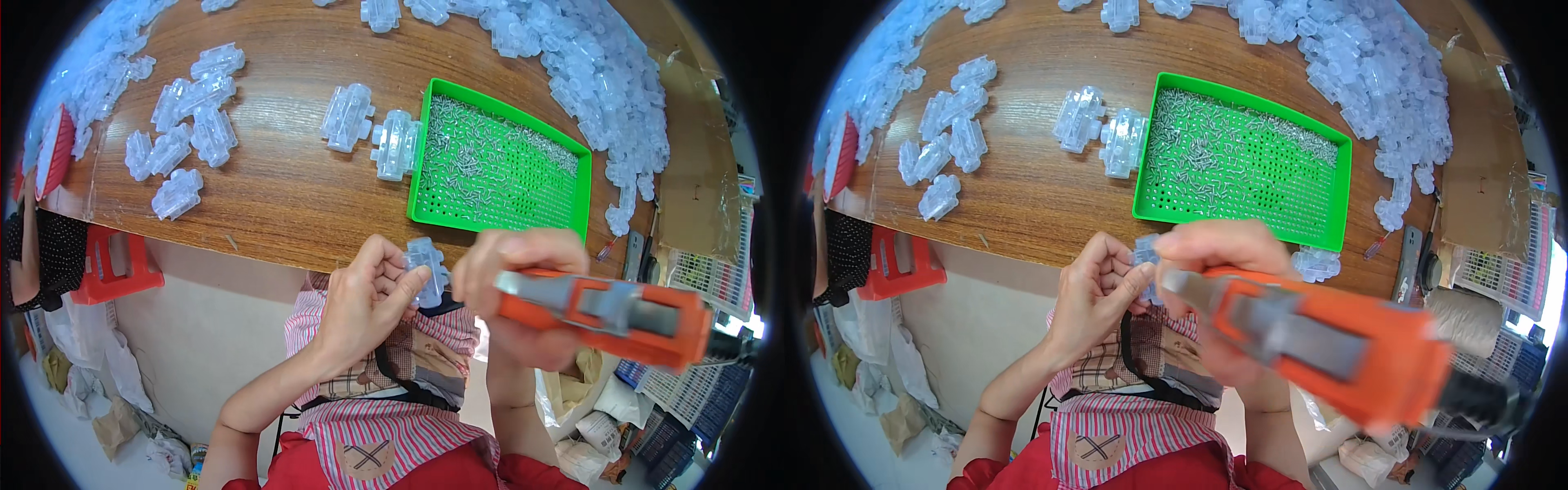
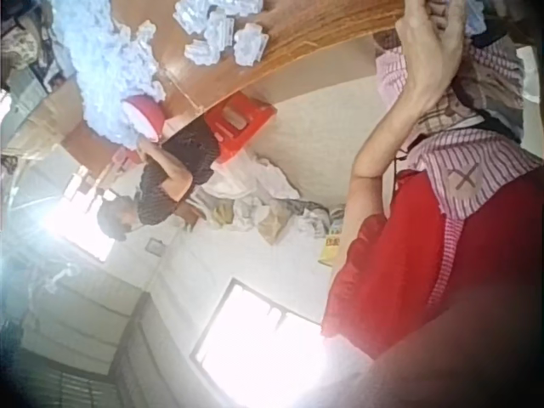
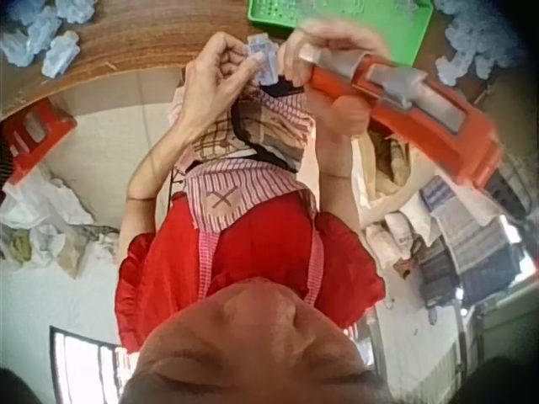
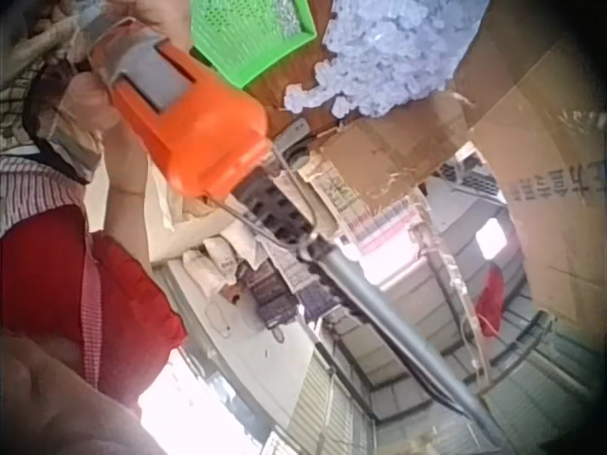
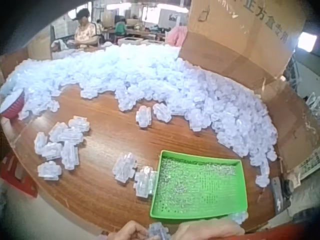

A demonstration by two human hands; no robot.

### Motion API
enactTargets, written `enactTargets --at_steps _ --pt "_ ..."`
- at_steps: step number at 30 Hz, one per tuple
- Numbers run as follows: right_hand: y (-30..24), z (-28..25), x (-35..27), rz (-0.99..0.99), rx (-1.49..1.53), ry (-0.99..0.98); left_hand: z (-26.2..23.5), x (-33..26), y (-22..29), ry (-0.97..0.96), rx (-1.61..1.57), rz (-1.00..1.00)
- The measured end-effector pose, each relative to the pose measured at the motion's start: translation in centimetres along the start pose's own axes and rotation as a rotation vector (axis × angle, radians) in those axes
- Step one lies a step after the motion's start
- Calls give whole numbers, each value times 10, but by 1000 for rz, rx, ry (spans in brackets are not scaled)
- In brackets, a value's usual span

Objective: The person gathers clear plastic components, inserts small metal pins from a tray into them, and uses a power screwdriver to secure the pins. Finally, they place the finished items into a large bag.

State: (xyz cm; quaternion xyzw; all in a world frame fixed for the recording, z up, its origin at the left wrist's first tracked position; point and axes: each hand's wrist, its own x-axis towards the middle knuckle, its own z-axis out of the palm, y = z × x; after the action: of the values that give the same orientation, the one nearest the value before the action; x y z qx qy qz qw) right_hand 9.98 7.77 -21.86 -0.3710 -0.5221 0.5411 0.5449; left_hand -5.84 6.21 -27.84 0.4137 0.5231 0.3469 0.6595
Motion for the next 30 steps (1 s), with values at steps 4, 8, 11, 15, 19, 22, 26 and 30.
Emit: enactTargets --at_steps 4,8,11,15,19,22,26,30 --pt "-14 -10 13 -317 152 -48 -5 -2 -2 125 -138 -28" --pt "-13 -11 12 -290 93 -7 -15 -2 0 129 -171 -150" --pt "0 -11 14 -286 114 -42 -17 -7 7 146 -25 -161" --pt "1 5 11 -189 222 42 -27 -16 18 85 560 -81" --pt "9 7 15 -200 231 51 -33 -6 24 168 885 478" --pt "21 1 19 -211 145 -41 -37 4 15 64 930 752" --pt "25 6 20 -169 116 -51 -36 11 -6 10 772 810" --pt "27 5 18 -134 75 -37 -39 15 -12 -10 766 876"
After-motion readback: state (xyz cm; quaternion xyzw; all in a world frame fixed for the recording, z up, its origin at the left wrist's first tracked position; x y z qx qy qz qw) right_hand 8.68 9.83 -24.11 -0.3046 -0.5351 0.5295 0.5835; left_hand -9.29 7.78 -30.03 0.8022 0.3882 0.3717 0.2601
